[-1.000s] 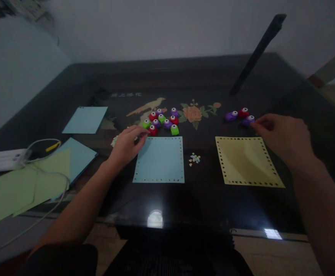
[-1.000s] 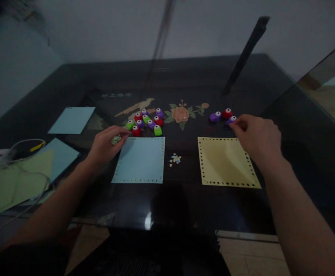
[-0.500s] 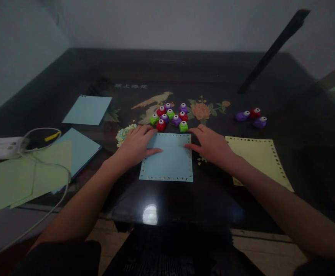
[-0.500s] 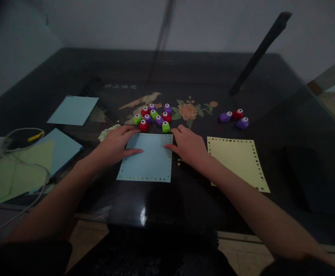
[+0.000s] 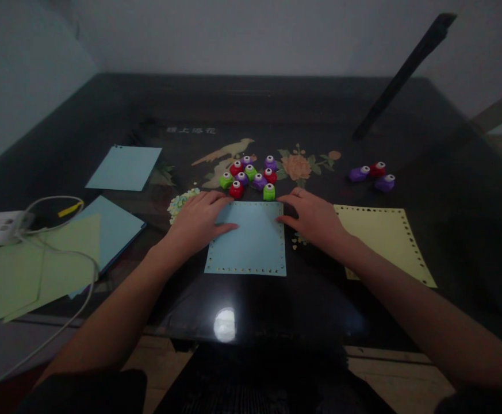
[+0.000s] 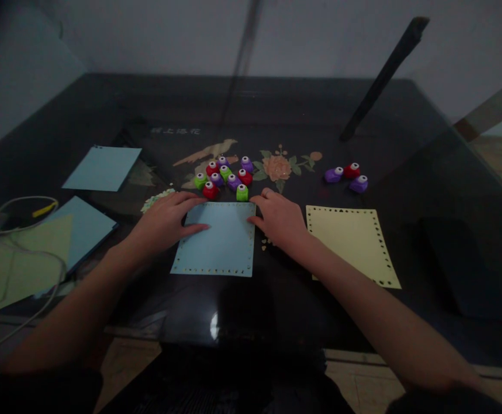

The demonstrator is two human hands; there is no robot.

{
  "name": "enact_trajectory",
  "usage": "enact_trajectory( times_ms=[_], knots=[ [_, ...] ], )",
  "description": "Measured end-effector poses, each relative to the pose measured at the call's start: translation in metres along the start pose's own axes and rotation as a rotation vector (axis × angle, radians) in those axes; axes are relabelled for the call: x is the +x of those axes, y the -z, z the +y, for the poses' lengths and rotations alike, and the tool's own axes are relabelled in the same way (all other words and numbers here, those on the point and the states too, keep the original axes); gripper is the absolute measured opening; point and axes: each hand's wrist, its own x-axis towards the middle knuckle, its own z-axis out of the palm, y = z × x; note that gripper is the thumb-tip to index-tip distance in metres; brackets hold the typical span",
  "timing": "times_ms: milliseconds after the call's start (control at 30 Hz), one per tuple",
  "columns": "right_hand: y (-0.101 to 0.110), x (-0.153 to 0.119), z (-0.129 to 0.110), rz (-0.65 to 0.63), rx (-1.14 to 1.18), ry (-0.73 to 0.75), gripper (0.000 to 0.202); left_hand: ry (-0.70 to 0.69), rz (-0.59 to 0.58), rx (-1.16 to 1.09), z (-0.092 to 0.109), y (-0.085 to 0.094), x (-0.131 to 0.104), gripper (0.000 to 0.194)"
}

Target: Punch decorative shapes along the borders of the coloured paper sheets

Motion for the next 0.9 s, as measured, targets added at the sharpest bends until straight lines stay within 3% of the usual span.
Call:
enact_trajectory(
  times_ms=[333,467,667,900],
  knots=[
    [-0.003,0.006,0.011,0.118,0.338,0.015,0.01,0.005,0.088,-0.073,0.005,0.001,0.0,0.045],
    [-0.007,0.008,0.013,0.103,0.53,-0.018,0.008,0.037,0.088,-0.14,0.005,-0.001,0.0,0.044],
    [-0.012,0.009,0.014,0.071,0.769,-0.063,0.009,0.108,0.13,-0.465,0.0,-0.002,0.002,0.053],
    [0.0,0.008,0.014,-0.004,1.032,-0.207,0.018,0.395,0.212,-1.093,-0.001,0.006,0.004,0.036]
  ],
)
